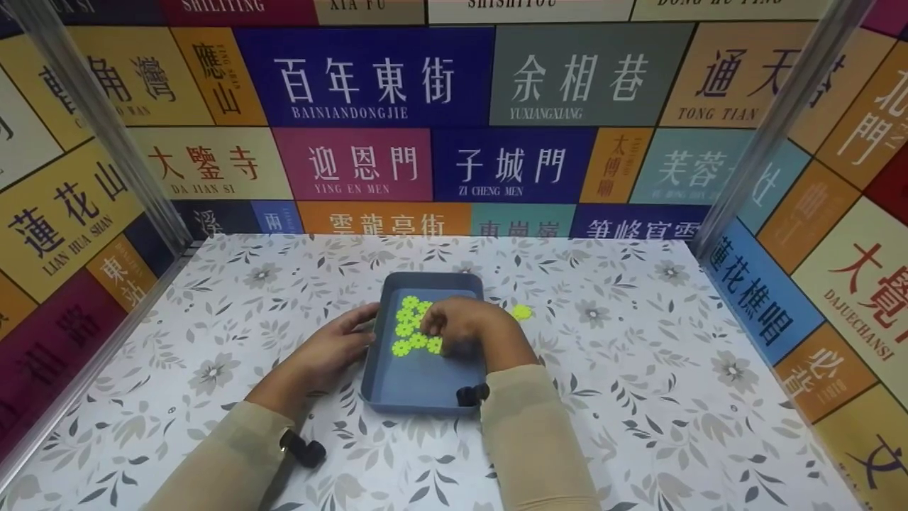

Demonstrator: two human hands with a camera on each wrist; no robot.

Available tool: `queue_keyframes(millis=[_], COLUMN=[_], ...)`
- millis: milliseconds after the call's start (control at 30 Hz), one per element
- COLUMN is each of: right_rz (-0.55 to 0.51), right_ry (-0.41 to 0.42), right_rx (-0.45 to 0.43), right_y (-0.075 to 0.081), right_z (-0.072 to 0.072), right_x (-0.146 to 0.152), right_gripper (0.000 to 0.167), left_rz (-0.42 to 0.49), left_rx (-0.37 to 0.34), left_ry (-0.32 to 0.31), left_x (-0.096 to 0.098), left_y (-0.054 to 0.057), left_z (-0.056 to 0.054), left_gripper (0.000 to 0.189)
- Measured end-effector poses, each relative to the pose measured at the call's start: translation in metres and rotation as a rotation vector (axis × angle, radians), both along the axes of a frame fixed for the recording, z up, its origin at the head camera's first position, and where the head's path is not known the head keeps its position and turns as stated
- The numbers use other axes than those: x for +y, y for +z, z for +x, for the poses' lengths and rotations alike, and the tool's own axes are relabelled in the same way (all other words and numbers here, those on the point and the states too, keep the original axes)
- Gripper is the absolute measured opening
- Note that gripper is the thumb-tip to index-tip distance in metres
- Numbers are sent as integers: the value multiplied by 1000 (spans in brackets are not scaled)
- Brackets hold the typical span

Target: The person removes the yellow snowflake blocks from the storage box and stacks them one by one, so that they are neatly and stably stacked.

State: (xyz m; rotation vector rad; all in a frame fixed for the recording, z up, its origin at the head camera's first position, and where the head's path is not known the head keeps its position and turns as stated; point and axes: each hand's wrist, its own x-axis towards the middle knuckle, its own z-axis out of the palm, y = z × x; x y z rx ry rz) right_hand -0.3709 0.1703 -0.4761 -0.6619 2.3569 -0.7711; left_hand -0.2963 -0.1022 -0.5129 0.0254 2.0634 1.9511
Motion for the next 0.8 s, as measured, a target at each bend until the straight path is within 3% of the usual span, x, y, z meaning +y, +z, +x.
queue_keyframes(millis=[500, 800], right_rz=[-47, -6], right_ry=[42, 9], right_rx=[71, 88], right_y=[0, 4], right_z=[0, 1], right_x=[4, 5], right_gripper=[38, 29], left_rz=[16, -12], left_rx=[18, 15], left_ry=[-5, 0], left_x=[0, -1], left_y=[-5, -3], left_z=[-2, -1], left_gripper=[65, 67])
